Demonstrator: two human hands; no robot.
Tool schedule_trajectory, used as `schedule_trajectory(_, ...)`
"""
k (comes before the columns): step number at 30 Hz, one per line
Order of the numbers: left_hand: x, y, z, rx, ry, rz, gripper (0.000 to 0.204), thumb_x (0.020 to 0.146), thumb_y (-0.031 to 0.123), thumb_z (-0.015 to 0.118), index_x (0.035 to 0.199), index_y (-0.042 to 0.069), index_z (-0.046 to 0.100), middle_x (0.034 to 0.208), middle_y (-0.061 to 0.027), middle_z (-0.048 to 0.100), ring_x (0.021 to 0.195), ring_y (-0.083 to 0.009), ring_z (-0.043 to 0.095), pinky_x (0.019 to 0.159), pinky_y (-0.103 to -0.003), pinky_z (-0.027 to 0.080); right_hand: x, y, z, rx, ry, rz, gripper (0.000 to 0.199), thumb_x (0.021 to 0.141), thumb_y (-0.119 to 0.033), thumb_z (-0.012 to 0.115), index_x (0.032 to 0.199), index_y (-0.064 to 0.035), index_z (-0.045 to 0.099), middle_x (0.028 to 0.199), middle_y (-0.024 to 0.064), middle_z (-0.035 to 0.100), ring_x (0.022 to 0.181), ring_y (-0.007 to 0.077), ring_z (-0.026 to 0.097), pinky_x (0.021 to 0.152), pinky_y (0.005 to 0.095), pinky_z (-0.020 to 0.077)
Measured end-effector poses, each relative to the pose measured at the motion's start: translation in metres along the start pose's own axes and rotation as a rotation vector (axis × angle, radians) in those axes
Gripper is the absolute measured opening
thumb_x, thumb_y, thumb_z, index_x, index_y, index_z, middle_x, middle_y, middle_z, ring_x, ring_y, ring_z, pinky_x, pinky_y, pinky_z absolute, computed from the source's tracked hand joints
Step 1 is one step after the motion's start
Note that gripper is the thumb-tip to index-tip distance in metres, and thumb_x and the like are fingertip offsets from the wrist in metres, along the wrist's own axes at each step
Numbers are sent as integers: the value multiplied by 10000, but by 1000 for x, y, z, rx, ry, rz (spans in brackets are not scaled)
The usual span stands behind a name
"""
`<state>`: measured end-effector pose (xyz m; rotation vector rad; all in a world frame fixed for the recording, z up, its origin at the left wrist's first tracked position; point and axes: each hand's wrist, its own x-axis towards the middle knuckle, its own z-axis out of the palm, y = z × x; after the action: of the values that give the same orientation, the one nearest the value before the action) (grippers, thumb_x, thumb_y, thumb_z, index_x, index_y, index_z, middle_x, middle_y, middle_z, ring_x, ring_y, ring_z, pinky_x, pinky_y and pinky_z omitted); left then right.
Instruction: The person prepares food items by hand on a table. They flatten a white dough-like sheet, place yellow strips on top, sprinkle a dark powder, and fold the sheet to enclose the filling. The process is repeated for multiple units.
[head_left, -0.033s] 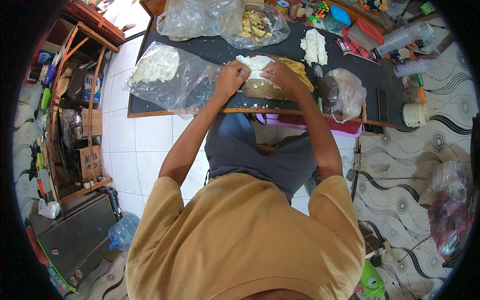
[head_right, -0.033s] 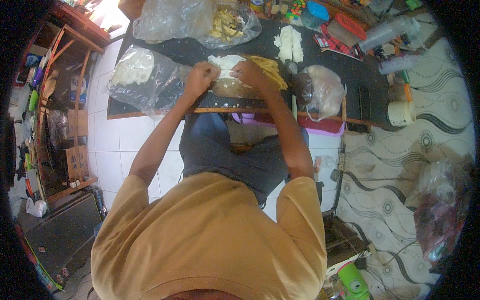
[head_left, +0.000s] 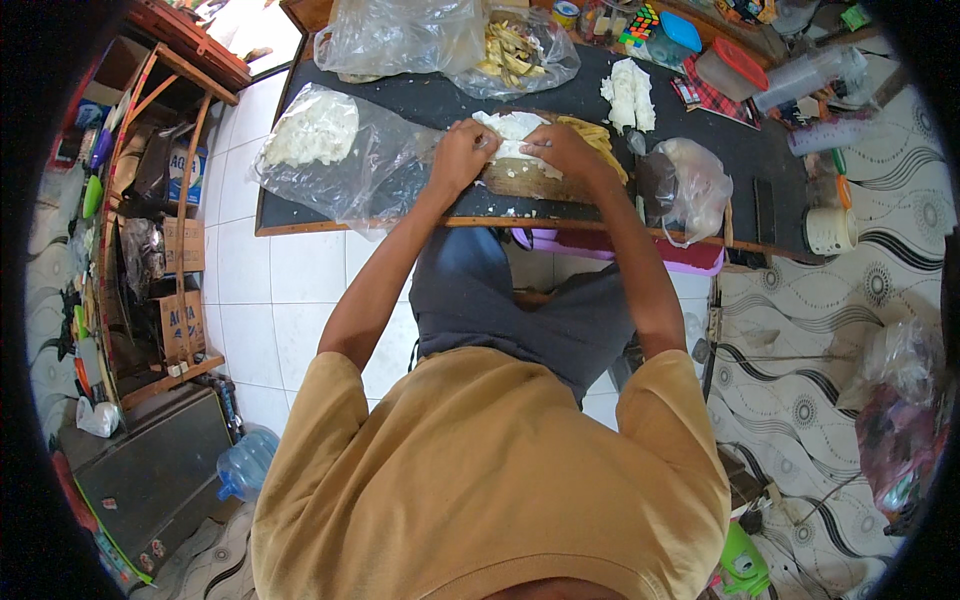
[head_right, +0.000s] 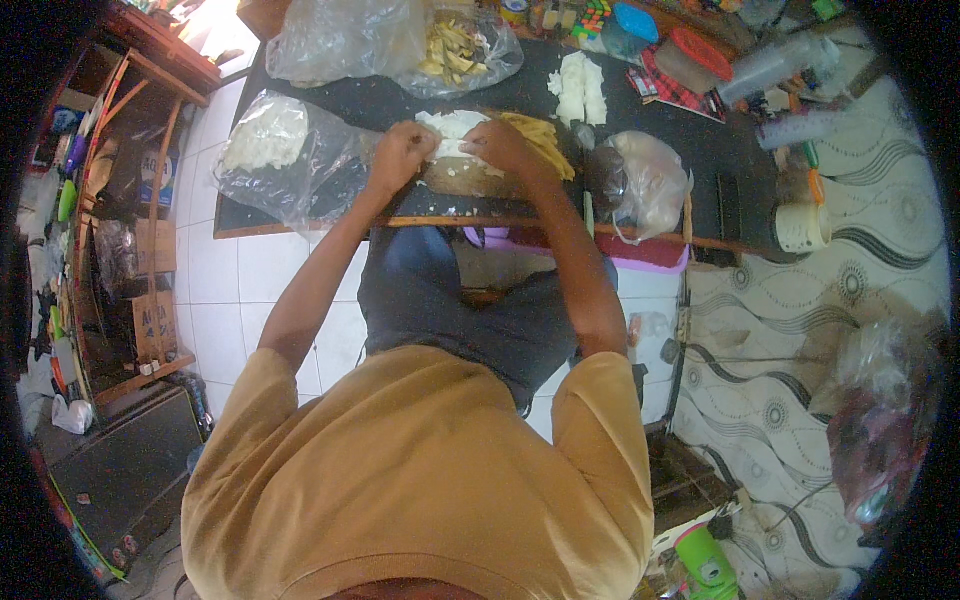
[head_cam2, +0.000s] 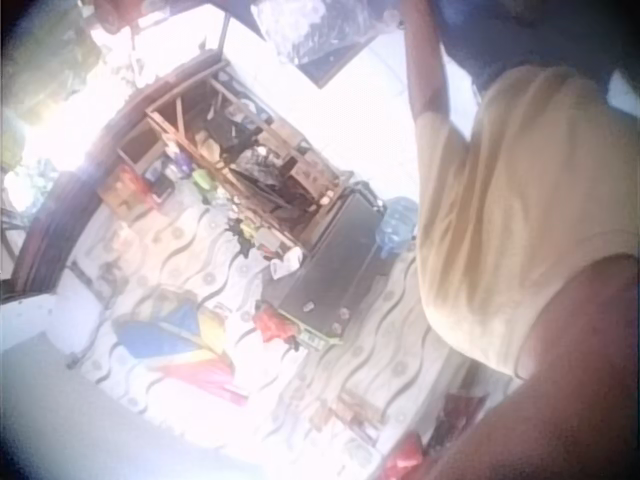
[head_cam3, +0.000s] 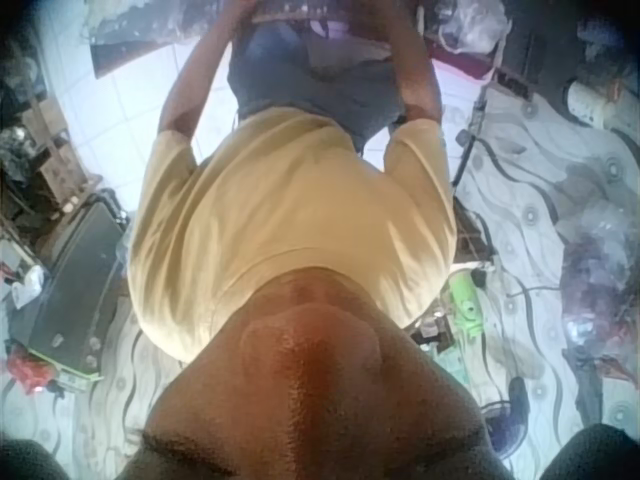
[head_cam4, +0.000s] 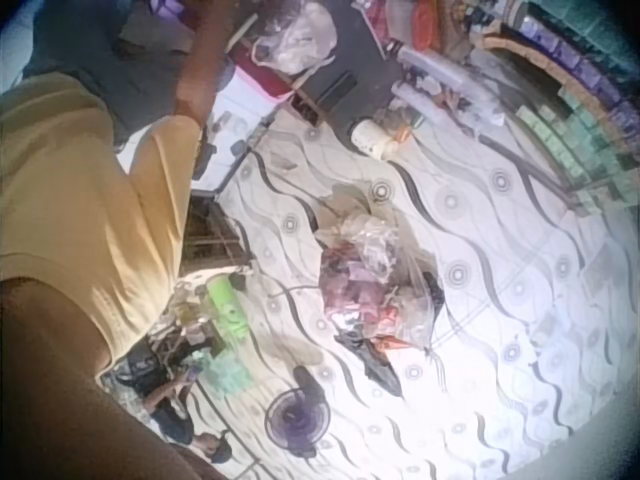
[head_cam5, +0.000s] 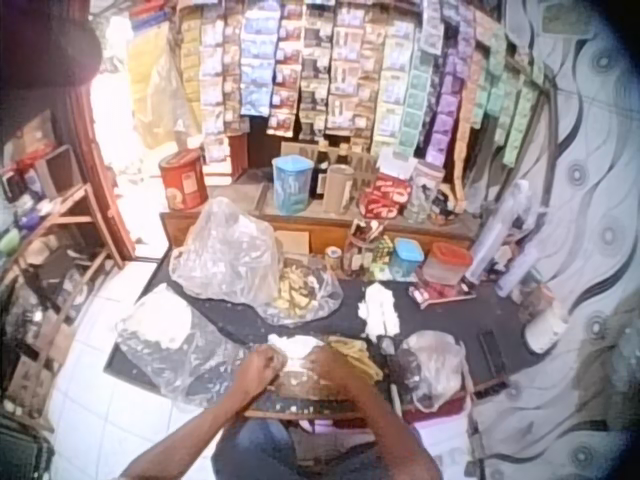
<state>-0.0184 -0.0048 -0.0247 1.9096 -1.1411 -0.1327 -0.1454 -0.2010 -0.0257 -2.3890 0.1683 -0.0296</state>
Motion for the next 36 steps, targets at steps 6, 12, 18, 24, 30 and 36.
schedule_trajectory(6,16,-1,-2,-95,162,-126,225,899,203,625,928,-5,707,913,-177,672,873,-347,633,785,-418,494,15,8,-12,101,-44,28,269,845,-240,747,965,0,746,909,145,743,825,195,682,783,344,521)
schedule_trajectory(12,18,-2,-6,-174,161,-149,225,915,202,622,963,3,715,913,-162,678,826,-294,652,764,-377,501,23,19,-14,114,-48,-6,255,842,-228,746,975,-11,759,913,147,748,820,194,689,782,341,526)
schedule_trajectory(18,18,-13,-4,-187,173,-160,221,910,207,634,977,15,723,940,-151,693,833,-269,662,761,-366,503,24,17,-13,120,-34,44,253,839,-221,748,968,-3,757,902,144,749,816,192,690,786,334,525)
schedule_trajectory(24,21,-8,-10,-188,140,-214,263,917,242,634,1005,9,717,953,-161,699,858,-270,666,783,-360,501,24,17,-14,119,-37,56,255,830,-225,749,967,-9,759,914,155,747,823,204,695,796,338,526)
schedule_trajectory(30,22,-10,-14,-162,99,-228,328,931,291,625,1048,-4,709,983,-159,714,894,-247,675,813,-351,507,22,15,-14,106,-33,67,259,827,-224,750,977,-12,759,928,162,746,834,218,699,803,339,528)
schedule_trajectory(36,21,-9,-13,-212,127,-228,300,924,268,630,1016,-6,709,956,-163,707,864,-252,671,789,-354,507,21,12,-14,105,-32,76,260,831,-228,750,978,-15,759,938,164,745,849,212,699,801,339,527)
